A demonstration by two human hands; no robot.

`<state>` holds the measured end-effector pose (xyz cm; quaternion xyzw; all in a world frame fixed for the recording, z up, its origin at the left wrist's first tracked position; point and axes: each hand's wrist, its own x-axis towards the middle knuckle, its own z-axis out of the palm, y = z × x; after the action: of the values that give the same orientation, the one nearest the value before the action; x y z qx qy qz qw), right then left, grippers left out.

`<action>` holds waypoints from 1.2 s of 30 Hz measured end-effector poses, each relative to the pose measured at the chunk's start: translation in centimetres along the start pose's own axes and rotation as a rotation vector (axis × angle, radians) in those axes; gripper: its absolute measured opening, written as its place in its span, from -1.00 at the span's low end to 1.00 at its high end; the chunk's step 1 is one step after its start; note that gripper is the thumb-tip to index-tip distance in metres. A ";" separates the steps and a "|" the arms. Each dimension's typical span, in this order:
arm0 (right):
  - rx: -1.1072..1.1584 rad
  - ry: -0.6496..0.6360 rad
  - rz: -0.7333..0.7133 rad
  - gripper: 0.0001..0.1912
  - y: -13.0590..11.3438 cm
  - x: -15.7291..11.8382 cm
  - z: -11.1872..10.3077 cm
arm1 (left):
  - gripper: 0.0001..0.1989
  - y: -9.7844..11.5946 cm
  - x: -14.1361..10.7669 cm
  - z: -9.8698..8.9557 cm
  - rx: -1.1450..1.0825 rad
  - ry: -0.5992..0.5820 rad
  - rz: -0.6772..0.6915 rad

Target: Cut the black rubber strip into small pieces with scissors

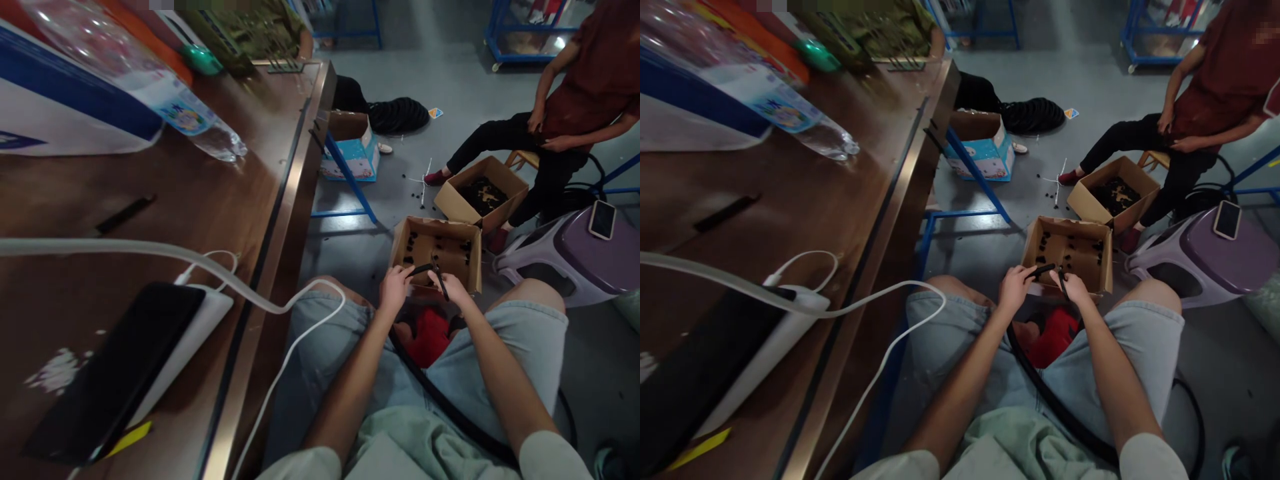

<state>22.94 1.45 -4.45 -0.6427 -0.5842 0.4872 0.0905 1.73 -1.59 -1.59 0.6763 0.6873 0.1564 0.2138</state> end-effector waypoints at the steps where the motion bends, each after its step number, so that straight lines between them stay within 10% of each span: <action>1: -0.005 0.014 -0.006 -0.30 -0.1 0.2 0.0 | -0.65 0.0 0.1 0.2 -0.016 0.013 -0.007; 7: 0.018 -0.059 -0.019 -0.28 0.2 0.5 -0.1 | -0.67 -1.0 1.3 1.1 -0.208 0.098 -0.099; 14: 0.073 -0.316 -0.087 -0.15 1.7 0.9 1.0 | -0.73 -1.4 1.4 1.6 -0.274 -0.072 -0.025; 36: 0.140 -0.031 -0.006 -0.33 0.0 -1.0 1.6 | -0.69 -1.2 -1.0 1.8 -0.106 -0.268 -0.111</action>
<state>21.86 -0.09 -4.76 -0.6255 -0.5521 0.5364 0.1276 1.57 -2.75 -3.63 0.6398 0.6797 0.0889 0.3475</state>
